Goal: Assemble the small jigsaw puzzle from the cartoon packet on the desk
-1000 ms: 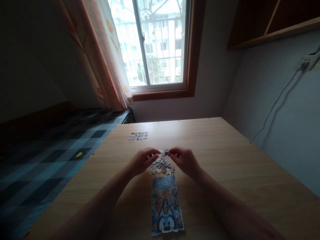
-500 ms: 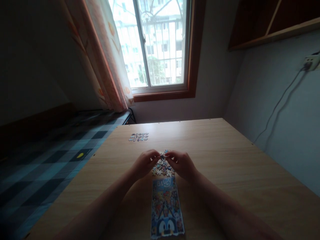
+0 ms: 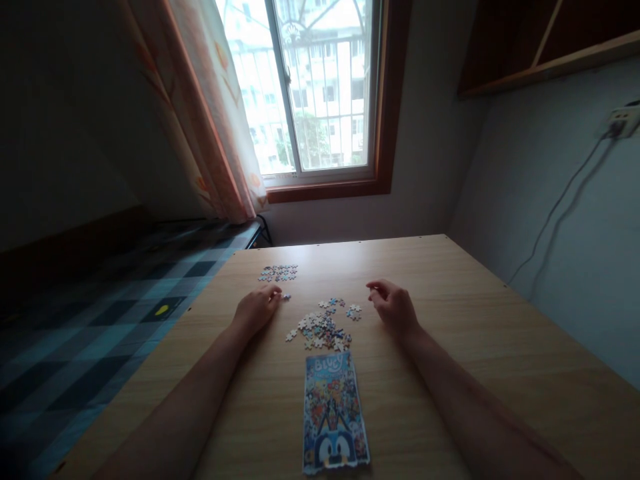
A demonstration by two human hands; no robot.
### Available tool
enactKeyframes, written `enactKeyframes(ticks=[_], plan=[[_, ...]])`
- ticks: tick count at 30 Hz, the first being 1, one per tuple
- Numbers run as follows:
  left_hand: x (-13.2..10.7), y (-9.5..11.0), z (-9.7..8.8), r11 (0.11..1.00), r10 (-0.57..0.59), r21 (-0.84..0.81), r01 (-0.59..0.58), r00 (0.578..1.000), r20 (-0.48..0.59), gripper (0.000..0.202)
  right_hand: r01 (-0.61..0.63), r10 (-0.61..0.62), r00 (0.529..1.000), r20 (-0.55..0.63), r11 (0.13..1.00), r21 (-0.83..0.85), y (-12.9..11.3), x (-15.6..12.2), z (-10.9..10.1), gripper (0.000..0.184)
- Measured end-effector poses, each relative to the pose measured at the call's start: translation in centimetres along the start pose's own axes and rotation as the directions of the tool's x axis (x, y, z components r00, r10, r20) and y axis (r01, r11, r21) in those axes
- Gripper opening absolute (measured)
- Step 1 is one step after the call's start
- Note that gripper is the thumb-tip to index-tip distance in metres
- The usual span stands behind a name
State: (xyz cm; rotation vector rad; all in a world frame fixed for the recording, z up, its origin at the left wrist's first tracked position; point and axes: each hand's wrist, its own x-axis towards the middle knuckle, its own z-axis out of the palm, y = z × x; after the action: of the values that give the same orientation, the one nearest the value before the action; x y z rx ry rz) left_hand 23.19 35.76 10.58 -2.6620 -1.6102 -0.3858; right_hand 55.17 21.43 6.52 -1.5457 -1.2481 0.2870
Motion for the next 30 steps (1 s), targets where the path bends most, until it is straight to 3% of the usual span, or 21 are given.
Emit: enactKeyframes(ticks=[5,13,24,30], plan=[[-0.6,1.0,-0.2,0.998,0.005,0.059,-0.003,0.999,-0.036,0.031,-0.032,0.032,0.999,0.010,0.999,0.024,0.0,-0.1,0.1,0.030],[-2.1,4.3,-1.5,0.982,0.014,0.185,-0.040,0.990,0.140,0.030,-0.043,0.042,0.999,0.024,0.999,0.030,-0.4,0.0,0.0,0.029],[-1.6,4.4,-0.4,0.968,0.027,0.245,-0.052,0.994,0.103,0.029,-0.160,0.160,0.987,0.012,0.975,0.154,0.4,0.6,0.2,0.032],[-1.7,4.7,0.1,0.967,0.018,0.250,-0.037,0.997,0.078,0.037,-0.169,0.167,0.986,0.025,0.973,0.157,0.4,0.6,0.2,0.032]])
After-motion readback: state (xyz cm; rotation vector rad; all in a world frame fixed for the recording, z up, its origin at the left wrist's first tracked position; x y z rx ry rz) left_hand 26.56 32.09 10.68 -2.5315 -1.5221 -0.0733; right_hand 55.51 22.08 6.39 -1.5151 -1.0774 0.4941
